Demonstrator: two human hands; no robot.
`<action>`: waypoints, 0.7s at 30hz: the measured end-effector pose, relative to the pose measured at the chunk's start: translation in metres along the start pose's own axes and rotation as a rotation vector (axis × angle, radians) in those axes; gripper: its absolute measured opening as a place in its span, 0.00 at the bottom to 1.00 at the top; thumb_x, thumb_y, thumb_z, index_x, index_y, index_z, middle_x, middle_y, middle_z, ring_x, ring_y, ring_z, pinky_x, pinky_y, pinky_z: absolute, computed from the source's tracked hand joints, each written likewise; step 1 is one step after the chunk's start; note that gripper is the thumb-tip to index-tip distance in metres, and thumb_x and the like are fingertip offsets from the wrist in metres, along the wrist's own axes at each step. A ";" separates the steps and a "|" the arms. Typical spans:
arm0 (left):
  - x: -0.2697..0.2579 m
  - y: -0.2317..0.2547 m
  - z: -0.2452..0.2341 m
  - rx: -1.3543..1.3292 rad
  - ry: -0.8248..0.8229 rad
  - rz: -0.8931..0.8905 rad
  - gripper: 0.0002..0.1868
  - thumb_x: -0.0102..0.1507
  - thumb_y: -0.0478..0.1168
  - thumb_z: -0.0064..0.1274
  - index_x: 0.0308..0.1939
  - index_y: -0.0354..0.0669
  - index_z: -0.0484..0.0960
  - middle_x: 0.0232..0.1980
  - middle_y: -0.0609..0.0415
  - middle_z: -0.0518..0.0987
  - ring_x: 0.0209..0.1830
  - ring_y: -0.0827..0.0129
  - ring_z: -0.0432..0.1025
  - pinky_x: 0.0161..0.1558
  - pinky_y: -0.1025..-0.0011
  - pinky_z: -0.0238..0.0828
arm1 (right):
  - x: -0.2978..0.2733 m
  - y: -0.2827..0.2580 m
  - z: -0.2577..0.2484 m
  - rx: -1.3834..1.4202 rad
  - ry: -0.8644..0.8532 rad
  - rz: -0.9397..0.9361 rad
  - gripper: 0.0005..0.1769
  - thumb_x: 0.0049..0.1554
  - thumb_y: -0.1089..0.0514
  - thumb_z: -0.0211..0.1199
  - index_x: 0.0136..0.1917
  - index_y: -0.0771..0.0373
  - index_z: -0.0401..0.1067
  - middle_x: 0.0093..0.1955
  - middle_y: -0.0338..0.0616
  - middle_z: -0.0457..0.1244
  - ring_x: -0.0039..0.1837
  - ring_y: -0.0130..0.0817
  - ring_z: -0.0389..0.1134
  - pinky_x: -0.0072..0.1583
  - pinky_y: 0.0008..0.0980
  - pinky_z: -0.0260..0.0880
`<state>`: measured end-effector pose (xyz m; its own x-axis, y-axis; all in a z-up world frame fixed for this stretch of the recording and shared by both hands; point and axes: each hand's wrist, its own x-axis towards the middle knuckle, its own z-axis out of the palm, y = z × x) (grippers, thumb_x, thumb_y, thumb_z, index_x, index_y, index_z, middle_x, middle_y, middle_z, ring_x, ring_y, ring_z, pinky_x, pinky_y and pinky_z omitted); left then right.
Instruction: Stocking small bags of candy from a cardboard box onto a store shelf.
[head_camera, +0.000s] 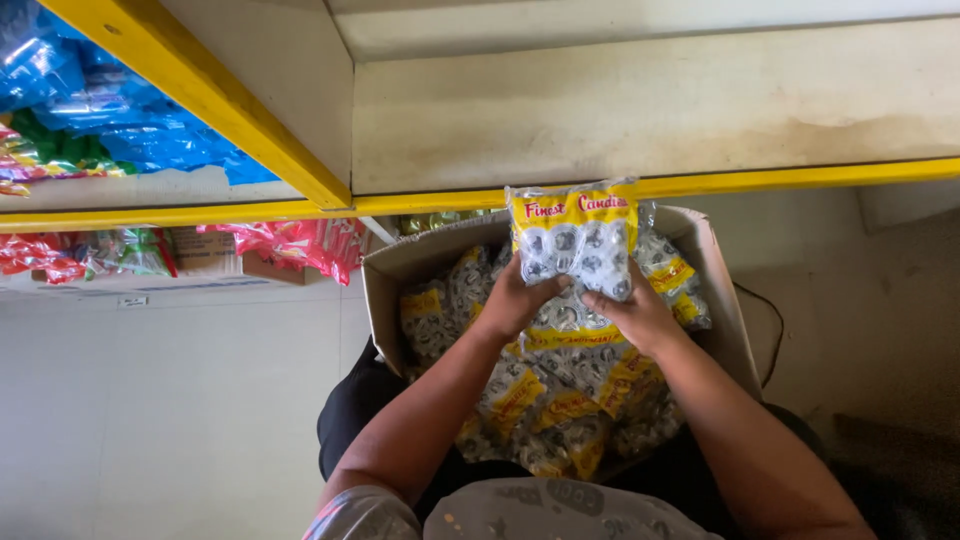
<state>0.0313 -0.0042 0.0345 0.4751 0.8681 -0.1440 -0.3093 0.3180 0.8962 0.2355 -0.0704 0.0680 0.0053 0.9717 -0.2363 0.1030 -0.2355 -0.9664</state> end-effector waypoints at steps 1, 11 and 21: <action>0.003 0.000 -0.001 0.001 -0.001 0.006 0.32 0.60 0.29 0.63 0.68 0.35 0.68 0.59 0.49 0.80 0.59 0.65 0.74 0.61 0.63 0.74 | 0.002 0.000 0.000 -0.003 0.000 -0.006 0.46 0.53 0.52 0.69 0.79 0.58 0.51 0.66 0.43 0.65 0.66 0.35 0.67 0.65 0.38 0.71; 0.017 0.051 -0.009 -0.058 0.182 -0.077 0.30 0.61 0.34 0.60 0.66 0.40 0.69 0.58 0.46 0.81 0.57 0.60 0.77 0.58 0.61 0.76 | 0.010 -0.005 0.001 0.304 -0.177 0.035 0.61 0.48 0.50 0.74 0.84 0.59 0.41 0.73 0.51 0.59 0.72 0.43 0.61 0.67 0.45 0.65; 0.143 0.101 -0.015 -0.050 0.370 0.050 0.31 0.57 0.32 0.62 0.64 0.43 0.69 0.52 0.50 0.82 0.49 0.59 0.78 0.47 0.55 0.80 | 0.037 0.017 -0.018 0.465 0.062 0.210 0.33 0.64 0.44 0.45 0.79 0.54 0.55 0.58 0.49 0.68 0.51 0.37 0.70 0.49 0.38 0.72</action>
<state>0.0557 0.1575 0.0985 0.1319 0.9590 -0.2509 -0.3688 0.2824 0.8856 0.2556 -0.0379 0.0445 0.0389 0.8985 -0.4373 -0.3602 -0.3956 -0.8448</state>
